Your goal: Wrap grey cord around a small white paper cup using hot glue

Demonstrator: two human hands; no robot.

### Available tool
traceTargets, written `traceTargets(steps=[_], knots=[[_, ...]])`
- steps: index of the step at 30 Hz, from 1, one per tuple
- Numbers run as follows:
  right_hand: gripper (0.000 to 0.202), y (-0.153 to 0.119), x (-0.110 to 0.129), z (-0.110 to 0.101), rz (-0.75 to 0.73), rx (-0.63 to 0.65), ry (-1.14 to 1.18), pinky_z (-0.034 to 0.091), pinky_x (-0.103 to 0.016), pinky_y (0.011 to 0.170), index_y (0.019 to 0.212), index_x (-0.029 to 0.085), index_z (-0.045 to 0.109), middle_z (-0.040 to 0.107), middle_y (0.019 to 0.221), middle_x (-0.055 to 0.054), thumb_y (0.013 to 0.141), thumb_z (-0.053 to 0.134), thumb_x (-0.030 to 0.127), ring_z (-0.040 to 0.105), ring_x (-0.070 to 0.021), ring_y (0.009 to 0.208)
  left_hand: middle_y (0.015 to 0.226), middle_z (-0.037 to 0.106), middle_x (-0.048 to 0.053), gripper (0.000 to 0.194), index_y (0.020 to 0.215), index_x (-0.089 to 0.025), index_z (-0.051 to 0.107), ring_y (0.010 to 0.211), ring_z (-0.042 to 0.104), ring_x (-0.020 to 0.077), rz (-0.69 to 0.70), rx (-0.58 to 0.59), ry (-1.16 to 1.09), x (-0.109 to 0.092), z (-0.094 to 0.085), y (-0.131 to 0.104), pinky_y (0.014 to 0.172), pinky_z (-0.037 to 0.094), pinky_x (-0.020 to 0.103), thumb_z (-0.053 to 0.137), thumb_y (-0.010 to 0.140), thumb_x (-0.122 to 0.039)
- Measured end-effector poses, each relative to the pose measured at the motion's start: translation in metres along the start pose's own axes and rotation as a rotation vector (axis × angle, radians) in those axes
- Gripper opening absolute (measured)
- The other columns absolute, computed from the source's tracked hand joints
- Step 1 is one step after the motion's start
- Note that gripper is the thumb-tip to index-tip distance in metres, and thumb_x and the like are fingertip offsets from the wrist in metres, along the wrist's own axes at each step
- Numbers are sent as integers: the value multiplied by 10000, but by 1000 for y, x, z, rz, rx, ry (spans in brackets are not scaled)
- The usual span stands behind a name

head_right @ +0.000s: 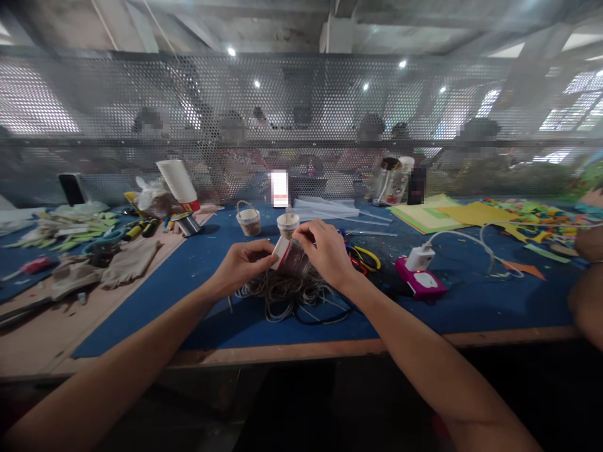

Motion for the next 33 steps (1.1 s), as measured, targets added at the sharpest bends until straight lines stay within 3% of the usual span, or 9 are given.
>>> traceTargets(steps=[24,29,33], knots=[[115,0,-4,10,19,52,68,476,-308,749,897,221,688,709,869,-31,922,615,307,644,-176,790,808,662,35,185,844,-141,726,759,583,139,-19,37,-73,3,4,-1,739,476,266,667,846,-316],[231,2,-8,1,26,-5,80,483,-330,808,932,236,719,714,916,-46,974,532,365,651,-191,856,792,679,29,210,847,-140,727,727,588,137,-66,-6,-134,9,1,0,698,468,252,689,829,-345],[347,3,-18,-4,91,-30,219,492,-353,900,1113,234,682,698,1071,-70,993,464,475,650,-208,998,803,704,26,228,876,-145,753,719,597,138,-116,-119,-221,24,-12,2,691,461,244,721,809,-361]])
Point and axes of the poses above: each hand's wrist, its own y-axis towards the middle knuckle, its own z-axis out of the palm, x = y × z, the point moved 9 cm from there along y, towards the middle knuckle
